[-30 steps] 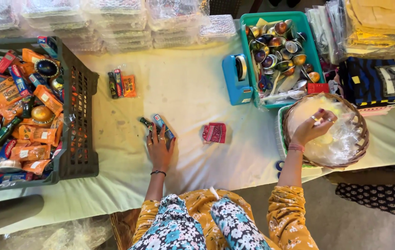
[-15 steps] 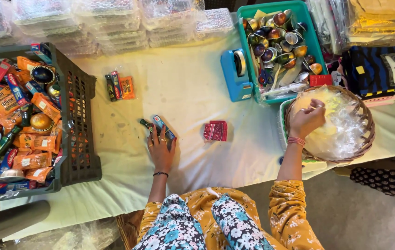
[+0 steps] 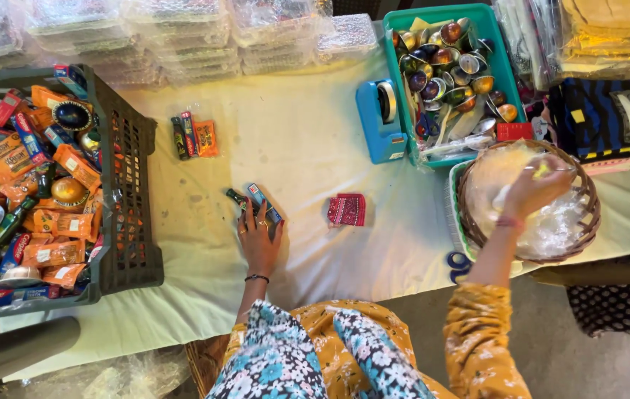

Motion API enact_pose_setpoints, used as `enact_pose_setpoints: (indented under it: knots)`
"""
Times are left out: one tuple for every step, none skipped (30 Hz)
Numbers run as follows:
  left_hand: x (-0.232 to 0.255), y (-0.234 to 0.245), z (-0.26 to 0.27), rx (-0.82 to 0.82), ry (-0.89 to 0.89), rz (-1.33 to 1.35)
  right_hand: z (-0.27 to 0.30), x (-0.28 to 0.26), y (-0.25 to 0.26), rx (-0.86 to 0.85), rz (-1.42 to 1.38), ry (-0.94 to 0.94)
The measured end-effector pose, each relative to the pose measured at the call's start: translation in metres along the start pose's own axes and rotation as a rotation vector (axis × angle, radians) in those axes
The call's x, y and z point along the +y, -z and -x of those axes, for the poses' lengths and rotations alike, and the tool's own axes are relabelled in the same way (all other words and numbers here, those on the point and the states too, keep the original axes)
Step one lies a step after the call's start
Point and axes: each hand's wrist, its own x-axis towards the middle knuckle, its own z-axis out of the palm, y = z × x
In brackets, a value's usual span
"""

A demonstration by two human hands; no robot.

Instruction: The person sorts various consumer goods by hand, picking items from a large crate and placing them into a small bag or arranging them on the table.

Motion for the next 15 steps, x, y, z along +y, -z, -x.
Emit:
enact_pose_setpoints:
  knots:
    - [0.000, 0.000, 0.003, 0.005, 0.007, 0.001, -0.013, 0.023, -0.001, -0.003, -0.004, 0.007]
    - [0.000, 0.000, 0.002, 0.007, 0.003, 0.004, -0.027, 0.043, -0.005, 0.024, 0.109, 0.031]
    - [0.000, -0.001, 0.002, 0.008, -0.002, 0.007, -0.041, 0.064, -0.009, 0.053, 0.222, 0.053]
    - [-0.001, 0.000, 0.002, 0.011, -0.001, 0.012, -0.047, 0.072, -0.005, 0.055, 0.222, 0.058]
    - [-0.001, 0.000, 0.002, 0.012, 0.002, 0.021, -0.054, 0.080, -0.002, -0.065, 0.298, -0.016]
    - [-0.001, -0.001, 0.004, 0.014, 0.009, 0.032, -0.061, 0.089, 0.001, -0.189, 0.370, -0.085]
    - [0.000, 0.000, 0.002, 0.016, 0.014, 0.037, -0.062, 0.095, 0.006, -0.188, 0.372, -0.077]
    - [0.000, 0.000, 0.001, 0.012, 0.019, 0.015, -0.064, 0.101, 0.010, -0.238, 0.387, -0.108]
    - [0.001, 0.000, 0.001, 0.007, 0.024, -0.006, -0.066, 0.107, 0.013, -0.288, 0.402, -0.139]
    - [0.000, -0.001, 0.002, 0.007, 0.036, -0.004, -0.064, 0.114, 0.012, -0.294, 0.404, -0.128]
    - [-0.001, -0.003, 0.004, 0.020, 0.033, -0.001, -0.063, 0.121, 0.012, -0.248, 0.339, -0.046]
    - [-0.003, -0.004, 0.003, 0.032, 0.022, -0.001, -0.060, 0.128, 0.013, -0.200, 0.271, 0.030]
    - [-0.003, -0.004, 0.005, 0.032, 0.027, 0.000, -0.061, 0.123, 0.015, -0.203, 0.272, 0.034]
    - [-0.003, -0.004, 0.004, 0.031, 0.024, 0.010, -0.059, 0.119, 0.021, -0.251, 0.325, 0.132]
    - [-0.003, -0.004, 0.003, 0.031, 0.021, 0.020, -0.058, 0.116, 0.027, -0.301, 0.377, 0.230]
